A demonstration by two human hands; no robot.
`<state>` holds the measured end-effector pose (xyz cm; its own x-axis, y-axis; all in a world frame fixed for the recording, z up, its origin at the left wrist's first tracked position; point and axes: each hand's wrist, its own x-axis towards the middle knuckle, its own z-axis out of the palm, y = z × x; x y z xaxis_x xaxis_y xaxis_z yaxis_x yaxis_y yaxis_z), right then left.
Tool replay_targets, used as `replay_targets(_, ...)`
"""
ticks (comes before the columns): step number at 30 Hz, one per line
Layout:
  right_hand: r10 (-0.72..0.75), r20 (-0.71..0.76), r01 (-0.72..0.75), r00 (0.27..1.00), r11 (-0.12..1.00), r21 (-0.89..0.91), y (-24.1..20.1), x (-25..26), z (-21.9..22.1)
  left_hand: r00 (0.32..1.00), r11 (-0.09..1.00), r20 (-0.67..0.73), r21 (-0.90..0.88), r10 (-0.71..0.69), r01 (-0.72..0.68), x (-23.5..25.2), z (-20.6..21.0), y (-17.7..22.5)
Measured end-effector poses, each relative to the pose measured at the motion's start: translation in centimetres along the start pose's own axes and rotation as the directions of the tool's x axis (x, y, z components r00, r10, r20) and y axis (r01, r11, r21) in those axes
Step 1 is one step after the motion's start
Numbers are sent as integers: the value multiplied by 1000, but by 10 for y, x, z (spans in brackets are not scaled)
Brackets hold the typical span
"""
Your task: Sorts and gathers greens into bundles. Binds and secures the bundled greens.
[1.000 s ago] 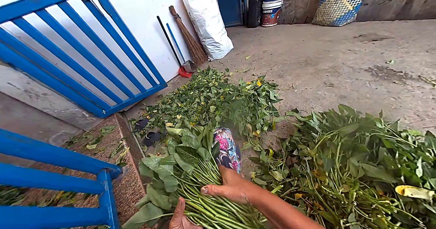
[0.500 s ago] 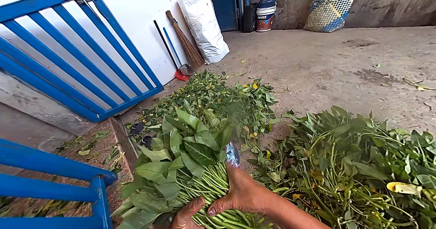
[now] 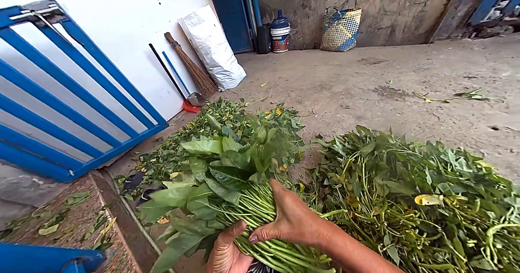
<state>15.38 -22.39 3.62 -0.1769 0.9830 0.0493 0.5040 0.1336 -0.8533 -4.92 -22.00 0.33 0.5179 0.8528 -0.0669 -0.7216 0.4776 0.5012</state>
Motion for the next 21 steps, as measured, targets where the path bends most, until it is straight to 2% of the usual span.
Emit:
replay_targets(2, -6, -65, 4, 998, 1000, -18, -3, 0, -5, 987, 985, -92, 130, 130, -117, 6, 15, -1)
replay_targets(3, -24, -100, 23, 995, 1000, -18, -3, 0, -7, 978, 966, -77, 190, 194, -176, 10, 20, -1)
replay_targets(5, -81, -132, 83, 988, 996, 13, -4, 2, -14, 968, 934, 88, 258, 233, -248, 17, 23, 4)
replay_targets(8, -138, -51, 141, 989, 988, 70, -19, 4, -40, 897, 923, 422, 275, 135, -268, 29, 32, 18)
replay_targets(10, -163, 53, 156, 985, 981, 112, -33, 7, -61, 841, 909, 527, 280, 122, -308, 36, 45, 23)
replay_targets(12, -219, 142, 179, 965, 952, 246, -40, 18, -79, 779, 892, 618, 287, 105, -348, 48, 52, 30)
replay_targets(14, -239, 248, 130, 939, 914, 385, -43, 32, -94, 734, 890, 676, 295, 61, -346, 67, 50, 37)
replay_targets(18, -263, 388, -44, 883, 777, 628, -24, 53, -104, 840, 870, 518, 328, 160, -368, 99, 61, 32)
replay_targets(21, -165, 388, -151, 907, 733, 664, -4, 57, -101, 925, 891, 355, 365, 136, -271, 121, 57, 24)
